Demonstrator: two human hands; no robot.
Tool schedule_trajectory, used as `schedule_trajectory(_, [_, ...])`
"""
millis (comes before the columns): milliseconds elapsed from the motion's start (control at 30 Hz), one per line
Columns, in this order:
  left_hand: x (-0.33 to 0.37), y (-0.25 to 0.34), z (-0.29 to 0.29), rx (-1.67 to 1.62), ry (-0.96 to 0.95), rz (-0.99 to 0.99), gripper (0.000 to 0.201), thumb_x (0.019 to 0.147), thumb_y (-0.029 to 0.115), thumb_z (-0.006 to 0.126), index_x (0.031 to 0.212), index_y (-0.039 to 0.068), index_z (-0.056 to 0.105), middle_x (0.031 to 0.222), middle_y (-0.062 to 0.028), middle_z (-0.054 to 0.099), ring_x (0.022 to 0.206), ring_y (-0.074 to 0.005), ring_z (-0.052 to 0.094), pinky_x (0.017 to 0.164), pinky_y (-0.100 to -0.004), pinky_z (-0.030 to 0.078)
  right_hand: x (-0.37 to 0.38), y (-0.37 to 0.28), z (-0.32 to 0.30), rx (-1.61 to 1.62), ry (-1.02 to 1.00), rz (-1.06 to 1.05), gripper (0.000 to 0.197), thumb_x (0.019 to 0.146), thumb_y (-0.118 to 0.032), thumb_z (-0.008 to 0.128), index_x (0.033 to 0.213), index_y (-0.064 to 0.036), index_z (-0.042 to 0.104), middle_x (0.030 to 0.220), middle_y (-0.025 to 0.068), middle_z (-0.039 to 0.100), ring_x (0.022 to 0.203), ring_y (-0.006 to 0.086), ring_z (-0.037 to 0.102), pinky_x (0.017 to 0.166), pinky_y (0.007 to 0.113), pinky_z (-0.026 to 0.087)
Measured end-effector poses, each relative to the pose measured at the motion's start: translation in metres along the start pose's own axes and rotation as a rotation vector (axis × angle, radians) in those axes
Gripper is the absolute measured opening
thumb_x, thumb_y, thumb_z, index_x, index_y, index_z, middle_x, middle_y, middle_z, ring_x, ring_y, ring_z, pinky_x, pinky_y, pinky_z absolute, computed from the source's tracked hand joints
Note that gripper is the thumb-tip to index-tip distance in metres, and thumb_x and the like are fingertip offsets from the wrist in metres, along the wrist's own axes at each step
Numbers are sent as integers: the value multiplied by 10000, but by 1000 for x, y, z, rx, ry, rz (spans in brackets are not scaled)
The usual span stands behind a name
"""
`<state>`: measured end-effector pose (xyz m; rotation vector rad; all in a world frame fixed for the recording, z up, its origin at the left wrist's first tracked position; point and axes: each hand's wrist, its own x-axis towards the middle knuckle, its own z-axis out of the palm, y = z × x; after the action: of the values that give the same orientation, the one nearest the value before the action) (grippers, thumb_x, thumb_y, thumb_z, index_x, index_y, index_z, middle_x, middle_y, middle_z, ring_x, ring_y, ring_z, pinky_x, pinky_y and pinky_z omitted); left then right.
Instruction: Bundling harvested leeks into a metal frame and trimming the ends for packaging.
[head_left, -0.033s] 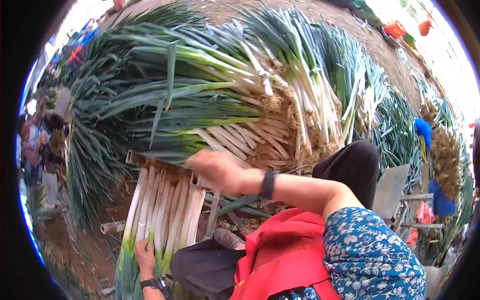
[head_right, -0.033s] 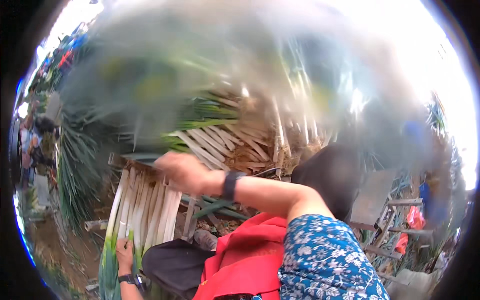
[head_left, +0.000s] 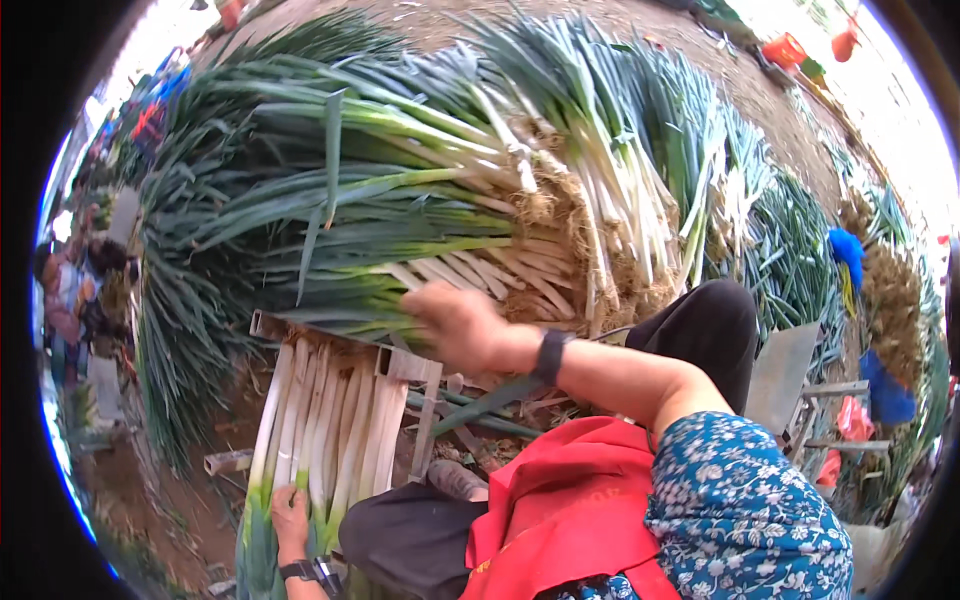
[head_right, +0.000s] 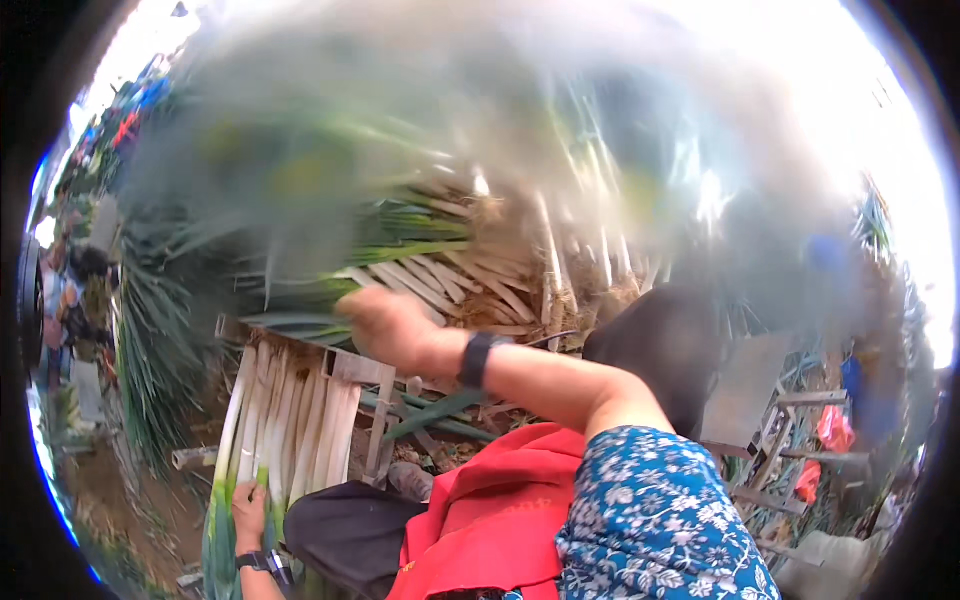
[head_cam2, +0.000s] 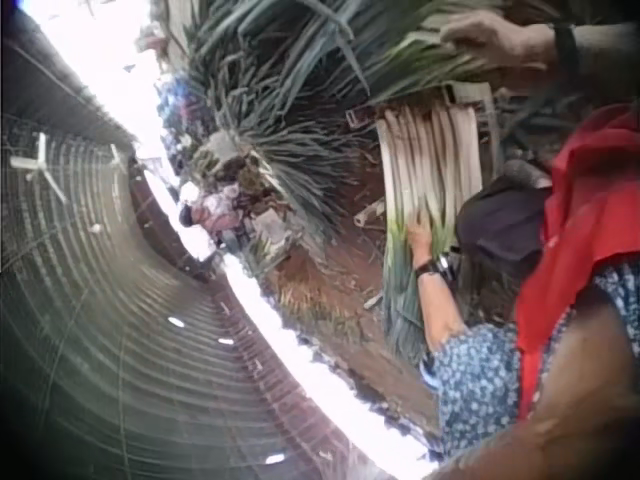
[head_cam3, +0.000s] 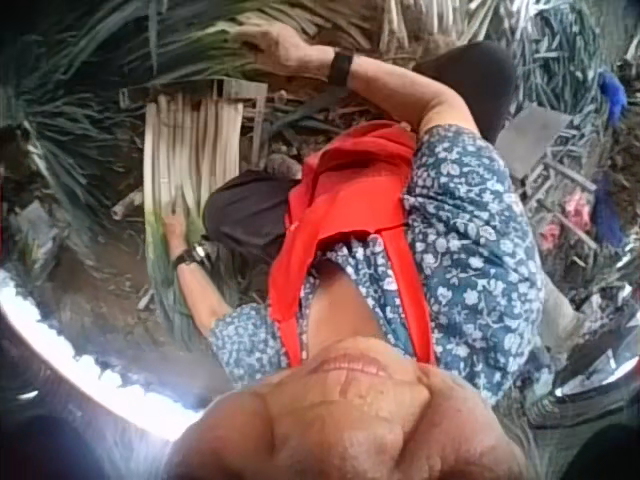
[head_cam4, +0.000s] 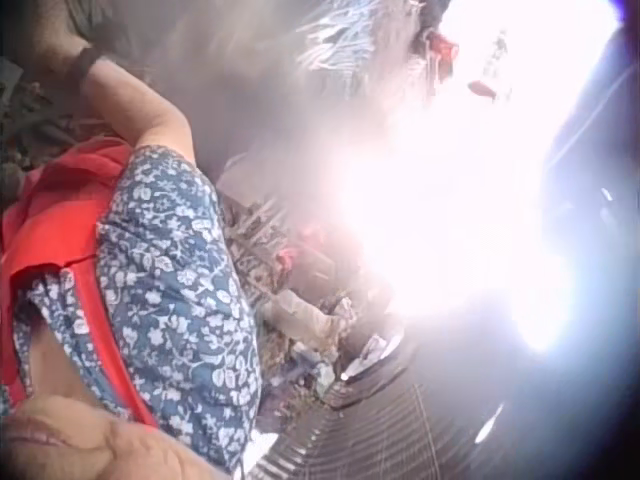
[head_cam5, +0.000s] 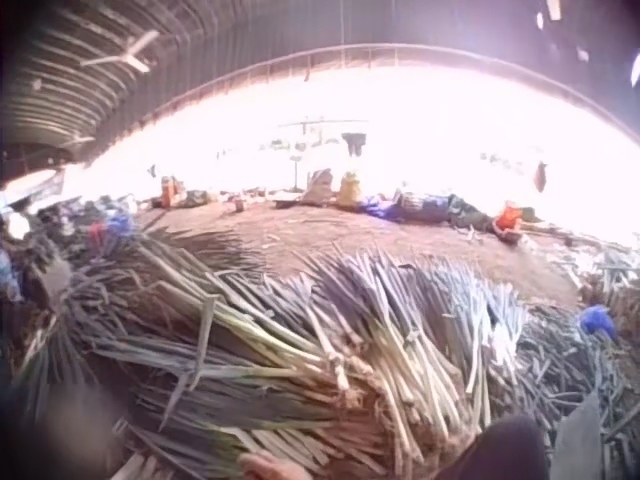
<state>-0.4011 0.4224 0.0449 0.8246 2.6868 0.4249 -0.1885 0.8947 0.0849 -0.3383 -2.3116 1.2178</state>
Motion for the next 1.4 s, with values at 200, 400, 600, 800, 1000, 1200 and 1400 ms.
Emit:
schedule_trajectory(200, [37,69,-49,-100,203,-46,330,878,135,639,1120,-88,621,1096,-159,659,986,-247,621,898,-343,476,-65,184,-145,-362,762,622,182,850,-130,594,1001,-52,658,885,171,667,829,337,646,708,422,515])
schedule_trajectory(400, [30,255,-88,-483,254,-52,226,929,105,590,1079,-55,644,993,-71,638,914,-145,594,820,-277,488,-93,191,-211,-559,697,1209,352,783,-131,600,1101,19,614,1030,244,657,1008,405,622,899,443,486])
schedule_trajectory(600, [22,377,-13,-457,-217,217,153,896,20,639,1040,-29,656,972,-48,648,858,-118,617,780,-257,494,-124,245,-254,-361,265,1201,462,755,-301,732,1088,4,639,1061,265,646,1062,362,624,909,413,508])
schedule_trajectory(800, [5,420,43,-545,-426,222,177,914,13,623,1081,-37,652,998,-63,660,900,-136,651,813,-253,505,-126,271,-277,-396,490,951,756,702,-332,764,1328,-29,467,1326,257,497,1240,385,481,1063,427,389])
schedule_trajectory(1000, [-11,421,58,-582,-443,135,188,919,24,630,1097,-30,650,985,-62,666,902,-125,645,789,-241,507,-102,249,-270,-372,311,1030,867,679,-440,809,1329,21,469,1275,256,545,1201,367,517,1018,397,423])
schedule_trajectory(1200, [-24,441,66,-689,-418,43,207,936,61,625,1119,-33,645,985,-56,670,906,-126,650,789,-240,503,-100,257,-277,-544,129,974,806,598,-439,881,1122,67,537,1061,226,609,964,279,612,847,354,525])
schedule_trajectory(1400, [-45,460,61,-645,-432,-15,200,940,87,622,1103,-24,656,974,-59,682,882,-106,643,718,-207,474,-93,210,-301,252,113,1080,599,629,-192,853,1093,77,585,939,161,626,911,211,617,736,305,539])
